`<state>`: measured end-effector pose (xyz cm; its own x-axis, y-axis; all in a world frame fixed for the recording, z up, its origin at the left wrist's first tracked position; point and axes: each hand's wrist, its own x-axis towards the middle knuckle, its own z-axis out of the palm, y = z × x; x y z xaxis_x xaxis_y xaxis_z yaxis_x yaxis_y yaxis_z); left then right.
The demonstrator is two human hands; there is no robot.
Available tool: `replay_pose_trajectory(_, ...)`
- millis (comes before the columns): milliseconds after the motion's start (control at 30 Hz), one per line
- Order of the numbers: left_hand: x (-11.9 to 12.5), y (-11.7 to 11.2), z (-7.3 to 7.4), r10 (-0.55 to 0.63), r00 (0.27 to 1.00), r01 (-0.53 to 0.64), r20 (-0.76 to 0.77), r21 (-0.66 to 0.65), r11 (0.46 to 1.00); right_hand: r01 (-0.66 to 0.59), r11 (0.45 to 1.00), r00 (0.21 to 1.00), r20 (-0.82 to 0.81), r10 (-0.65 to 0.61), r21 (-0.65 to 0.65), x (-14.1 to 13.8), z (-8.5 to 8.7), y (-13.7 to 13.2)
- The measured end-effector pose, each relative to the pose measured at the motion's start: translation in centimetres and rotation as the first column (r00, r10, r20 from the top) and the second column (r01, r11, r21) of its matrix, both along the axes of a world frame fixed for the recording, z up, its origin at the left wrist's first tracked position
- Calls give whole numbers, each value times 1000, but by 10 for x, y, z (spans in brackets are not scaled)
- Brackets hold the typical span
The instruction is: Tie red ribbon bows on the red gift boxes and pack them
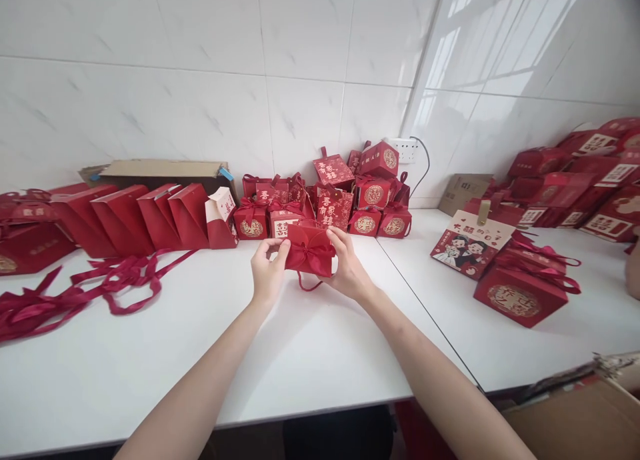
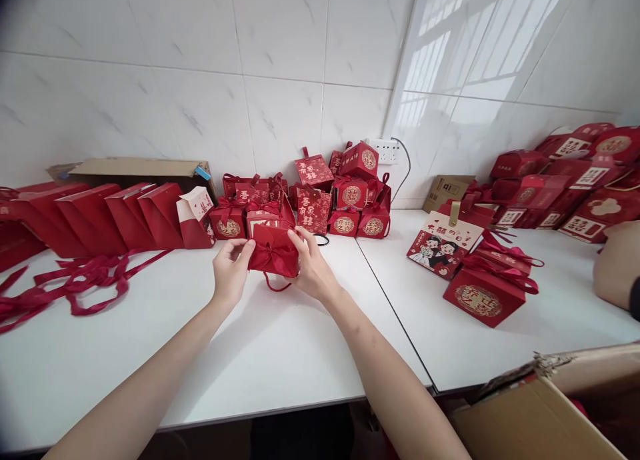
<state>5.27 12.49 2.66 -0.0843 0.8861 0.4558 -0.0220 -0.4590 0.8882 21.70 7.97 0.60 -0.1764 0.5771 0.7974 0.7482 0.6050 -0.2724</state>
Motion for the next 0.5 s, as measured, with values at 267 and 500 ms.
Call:
replay_pose_trajectory(267, -6, 19, -11, -49, 997, 61, 62, -209, 976, -12, 990, 999, 29, 17, -142, 8, 44, -18)
replay_pose_trajectory(500, -7, 25, -12, -58, 998, 55, 0, -307, 950, -301, 772, 754, -636, -166, -559, 44, 119, -110)
